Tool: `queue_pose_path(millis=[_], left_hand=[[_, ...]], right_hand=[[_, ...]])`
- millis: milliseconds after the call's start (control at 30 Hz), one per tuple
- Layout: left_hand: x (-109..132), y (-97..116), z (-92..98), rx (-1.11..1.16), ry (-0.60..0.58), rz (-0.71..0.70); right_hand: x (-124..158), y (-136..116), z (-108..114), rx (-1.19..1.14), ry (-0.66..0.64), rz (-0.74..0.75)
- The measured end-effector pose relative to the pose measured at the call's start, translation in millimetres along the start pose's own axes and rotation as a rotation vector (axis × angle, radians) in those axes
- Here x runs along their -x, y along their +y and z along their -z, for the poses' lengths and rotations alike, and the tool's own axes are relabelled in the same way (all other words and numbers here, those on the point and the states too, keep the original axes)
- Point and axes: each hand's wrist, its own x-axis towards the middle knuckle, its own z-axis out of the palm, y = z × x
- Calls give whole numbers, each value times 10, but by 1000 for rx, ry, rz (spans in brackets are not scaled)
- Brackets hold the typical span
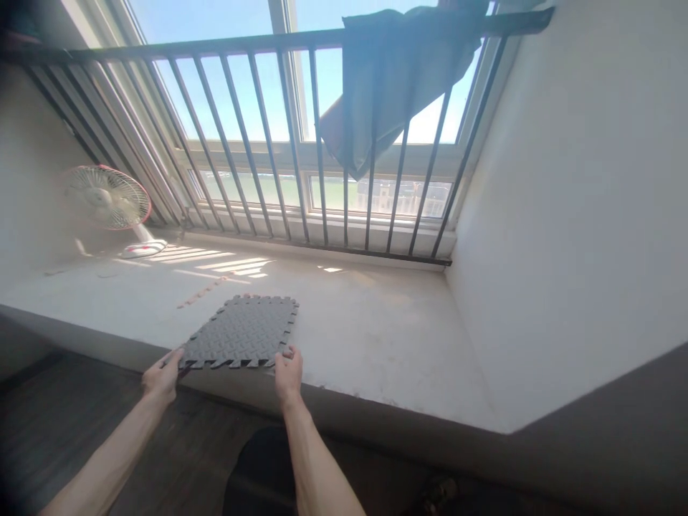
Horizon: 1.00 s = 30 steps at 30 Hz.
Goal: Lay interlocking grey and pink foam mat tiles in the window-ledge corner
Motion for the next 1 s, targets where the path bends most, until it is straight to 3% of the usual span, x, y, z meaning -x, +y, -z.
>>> queue_pose_path(millis=[100,167,233,333,433,533,633,767,867,933,1000], left_hand=[[357,83,-76,327,-158,195],[667,81,-183,477,-233,236],[1056,48,-335,537,-256,222],[1796,-6,-621,542,-354,169],[2645,-24,-948,579,-553,176],[3443,-16,-1319,596,-731,201],[4041,4,-1706,548,-834,204],[4415,55,-2113,381,-950,113],[4466,75,-2222,124,-998,-254],[4470,52,-2192,-108,-922,-542],[4478,2,-2114,-315,-838,-705]], right_hand=[[-18,-123,154,-237,98,-96],[-16,-189,383,-275,154,-46],[17,-246,752,-218,195,61],[178,-323,1547,-134,288,238],[464,-377,2493,-107,457,360],[756,-396,3397,-57,606,430],[949,-401,4106,-19,726,437],[1060,-377,4697,32,776,411],[1132,-270,4932,140,792,350],[1191,-171,4999,269,839,340],[1244,-91,5005,380,880,368]])
